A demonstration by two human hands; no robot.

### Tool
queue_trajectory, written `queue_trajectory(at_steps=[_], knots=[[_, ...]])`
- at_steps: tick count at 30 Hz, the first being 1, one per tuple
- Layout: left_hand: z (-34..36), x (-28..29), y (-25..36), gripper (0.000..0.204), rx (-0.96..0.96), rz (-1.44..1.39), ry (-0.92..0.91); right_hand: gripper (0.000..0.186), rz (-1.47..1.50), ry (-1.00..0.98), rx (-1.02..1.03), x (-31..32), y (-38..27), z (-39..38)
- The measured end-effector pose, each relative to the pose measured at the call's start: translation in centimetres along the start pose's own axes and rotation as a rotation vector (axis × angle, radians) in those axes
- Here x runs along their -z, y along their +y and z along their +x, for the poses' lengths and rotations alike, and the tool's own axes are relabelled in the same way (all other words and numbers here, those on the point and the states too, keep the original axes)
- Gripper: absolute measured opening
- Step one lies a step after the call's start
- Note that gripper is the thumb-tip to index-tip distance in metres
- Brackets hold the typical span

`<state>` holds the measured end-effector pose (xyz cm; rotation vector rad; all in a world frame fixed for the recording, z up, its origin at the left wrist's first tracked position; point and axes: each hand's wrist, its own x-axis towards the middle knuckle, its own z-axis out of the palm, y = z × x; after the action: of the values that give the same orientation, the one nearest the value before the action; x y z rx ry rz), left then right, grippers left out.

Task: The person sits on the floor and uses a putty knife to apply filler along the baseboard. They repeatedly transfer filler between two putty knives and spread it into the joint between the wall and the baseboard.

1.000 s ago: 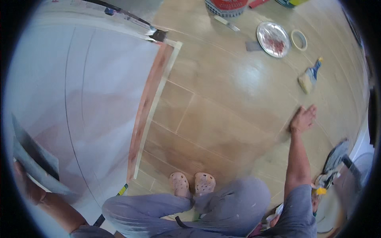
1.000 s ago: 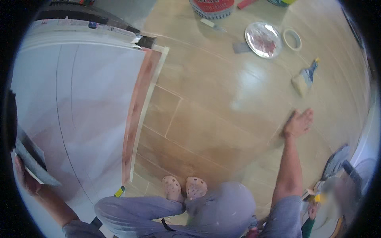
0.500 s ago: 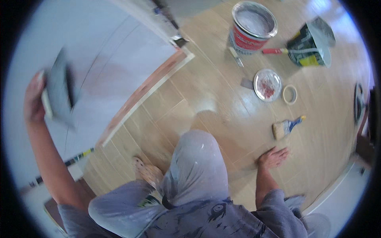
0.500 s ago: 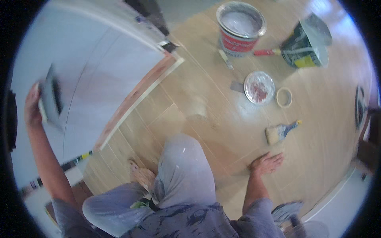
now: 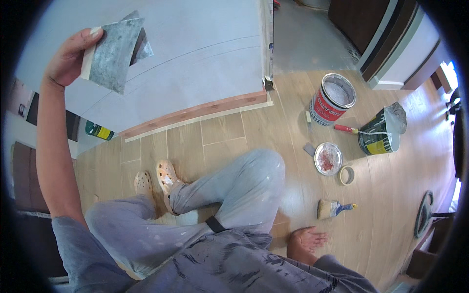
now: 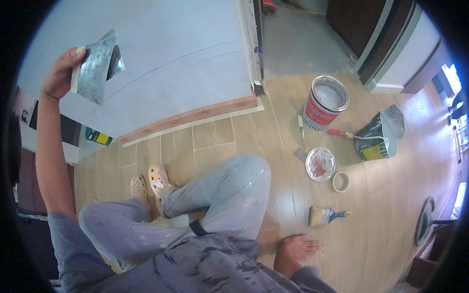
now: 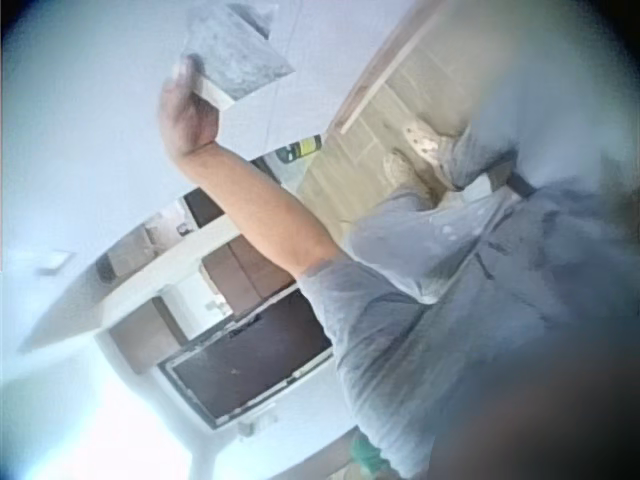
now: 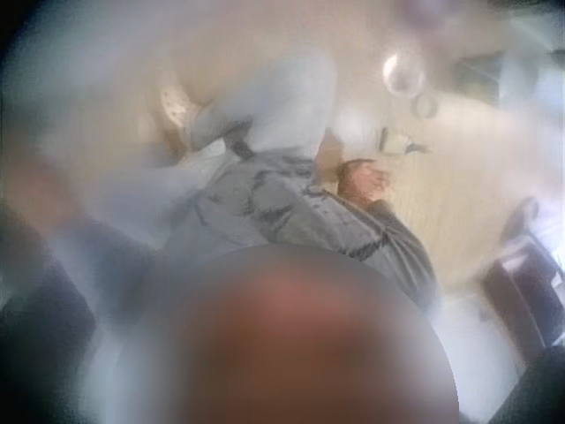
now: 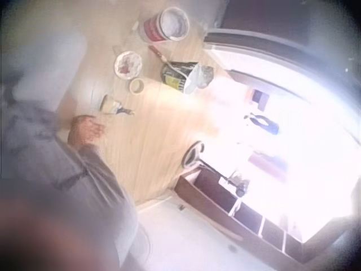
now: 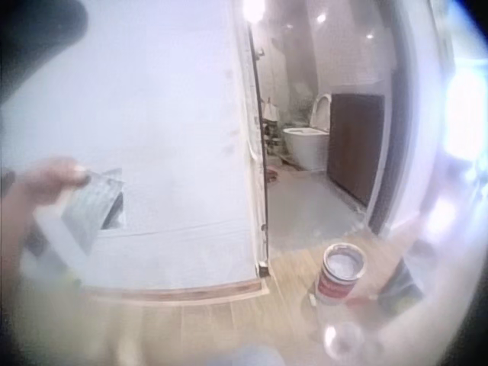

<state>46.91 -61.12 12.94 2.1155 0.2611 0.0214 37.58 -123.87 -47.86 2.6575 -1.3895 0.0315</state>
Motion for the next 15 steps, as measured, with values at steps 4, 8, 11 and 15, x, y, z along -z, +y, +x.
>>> queue_trajectory(at_steps=[4, 8, 11, 15], knots=[[-1.1, -2.4, -2.7, 0.041, -0.07, -0.126, 0.091, 0.074, 0.035, -0.013, 0.023, -1.2, 0.5, -0.1], [-1.2, -5.1, -2.4, 0.042, -0.109, -0.146, -0.014, 0.074, -0.008, -0.02, -0.033, -1.8, 0.9, 0.0], [-1.2, -7.2, -0.8, 0.038, -0.101, -0.109, -0.031, 0.075, -0.046, -0.019, -0.013, -1.8, 0.7, 0.1], [0.0, -9.6, 2.3, 0.044, -0.244, -0.163, -0.163, 0.076, 0.03, -0.004, 0.071, -1.6, 0.7, 0.1]])
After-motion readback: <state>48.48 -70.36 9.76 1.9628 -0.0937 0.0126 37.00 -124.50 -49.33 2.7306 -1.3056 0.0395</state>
